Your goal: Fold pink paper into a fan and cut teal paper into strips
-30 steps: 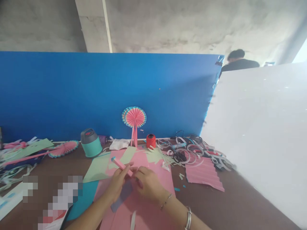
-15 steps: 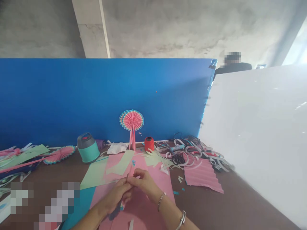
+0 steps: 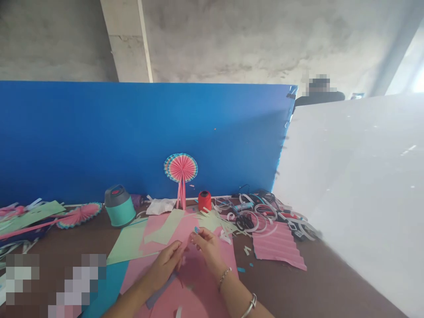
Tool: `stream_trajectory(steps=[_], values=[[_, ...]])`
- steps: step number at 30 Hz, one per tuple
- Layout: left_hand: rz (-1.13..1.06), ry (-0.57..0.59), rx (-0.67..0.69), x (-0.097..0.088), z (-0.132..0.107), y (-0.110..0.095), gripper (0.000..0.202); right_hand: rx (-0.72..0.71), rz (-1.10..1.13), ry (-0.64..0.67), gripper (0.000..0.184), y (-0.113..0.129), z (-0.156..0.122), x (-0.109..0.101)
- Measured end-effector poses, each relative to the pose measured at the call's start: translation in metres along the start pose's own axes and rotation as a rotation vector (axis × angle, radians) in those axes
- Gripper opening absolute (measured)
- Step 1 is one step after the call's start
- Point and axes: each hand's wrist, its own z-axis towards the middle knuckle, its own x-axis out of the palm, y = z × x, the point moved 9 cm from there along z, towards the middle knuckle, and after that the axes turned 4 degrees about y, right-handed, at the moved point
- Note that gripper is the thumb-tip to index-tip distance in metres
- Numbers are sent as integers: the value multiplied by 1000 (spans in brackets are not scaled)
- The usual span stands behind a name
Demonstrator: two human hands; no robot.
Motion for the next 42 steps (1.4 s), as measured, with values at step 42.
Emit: stream_trajectory(steps=[42], values=[[173,-627,-12,-85,-9,16,32,-414,-1070,217,22,30,0,6]])
